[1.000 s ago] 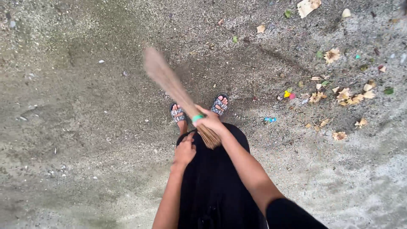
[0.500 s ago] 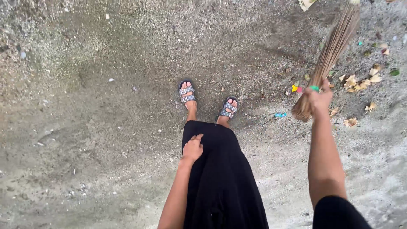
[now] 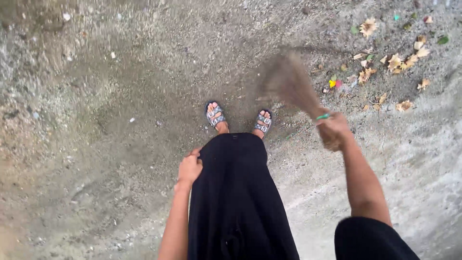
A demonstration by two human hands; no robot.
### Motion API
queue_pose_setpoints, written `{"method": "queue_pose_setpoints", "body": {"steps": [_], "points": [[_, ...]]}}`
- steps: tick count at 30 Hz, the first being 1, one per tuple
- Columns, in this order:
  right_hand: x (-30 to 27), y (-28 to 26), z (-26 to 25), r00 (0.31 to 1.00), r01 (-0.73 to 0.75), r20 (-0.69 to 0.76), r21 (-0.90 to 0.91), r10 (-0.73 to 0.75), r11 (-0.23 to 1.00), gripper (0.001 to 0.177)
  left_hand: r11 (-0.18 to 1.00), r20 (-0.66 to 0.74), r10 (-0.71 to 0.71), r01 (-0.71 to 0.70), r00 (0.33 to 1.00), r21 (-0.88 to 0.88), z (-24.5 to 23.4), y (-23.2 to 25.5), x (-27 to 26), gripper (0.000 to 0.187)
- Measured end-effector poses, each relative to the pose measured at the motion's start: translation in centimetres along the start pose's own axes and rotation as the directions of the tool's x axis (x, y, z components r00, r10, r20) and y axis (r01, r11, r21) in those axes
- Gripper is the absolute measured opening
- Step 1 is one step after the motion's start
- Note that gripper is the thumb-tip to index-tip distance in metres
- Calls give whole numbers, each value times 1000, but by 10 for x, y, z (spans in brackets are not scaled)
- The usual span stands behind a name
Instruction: Sweeping dirt and debris on an outdoor ground surface using a stick broom.
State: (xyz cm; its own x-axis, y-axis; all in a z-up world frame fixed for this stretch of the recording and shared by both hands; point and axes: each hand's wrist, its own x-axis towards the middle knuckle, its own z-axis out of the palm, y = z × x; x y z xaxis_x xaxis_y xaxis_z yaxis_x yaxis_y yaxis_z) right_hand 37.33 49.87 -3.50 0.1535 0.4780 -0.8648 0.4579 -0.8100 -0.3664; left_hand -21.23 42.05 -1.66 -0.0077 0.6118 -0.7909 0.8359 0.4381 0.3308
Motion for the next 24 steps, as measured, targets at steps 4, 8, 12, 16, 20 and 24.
{"method": "queue_pose_setpoints", "body": {"steps": [4, 8, 12, 16, 20, 24], "points": [[31, 16, -46, 932, 75, -362, 102, -33, 992, 68, 1000, 60, 10, -10, 998, 1, -22, 20, 4, 52], [36, -36, -19, 738, 464, -640, 250, -215, 850, 94, 998, 85, 70, -70, 994, 5, -17, 38, 22, 57], [21, -105, 89, 943, 121, -324, 558, 81, 821, 91, 998, 135, 50, -54, 990, 22, -30, 71, 37, 56], [17, -183, 157, 979, -72, 199, 537, -43, 841, 52, 998, 133, 1, -8, 991, 55, -40, 111, 67, 55], [76, -218, 128, 834, 104, 485, 331, -264, 938, 64, 999, 62, 12, -15, 998, 51, -41, 153, 110, 54], [161, -179, -46, 916, 9, 394, 182, -81, 983, 31, 992, 103, 13, -26, 995, 120, -26, 226, 141, 51]]}}
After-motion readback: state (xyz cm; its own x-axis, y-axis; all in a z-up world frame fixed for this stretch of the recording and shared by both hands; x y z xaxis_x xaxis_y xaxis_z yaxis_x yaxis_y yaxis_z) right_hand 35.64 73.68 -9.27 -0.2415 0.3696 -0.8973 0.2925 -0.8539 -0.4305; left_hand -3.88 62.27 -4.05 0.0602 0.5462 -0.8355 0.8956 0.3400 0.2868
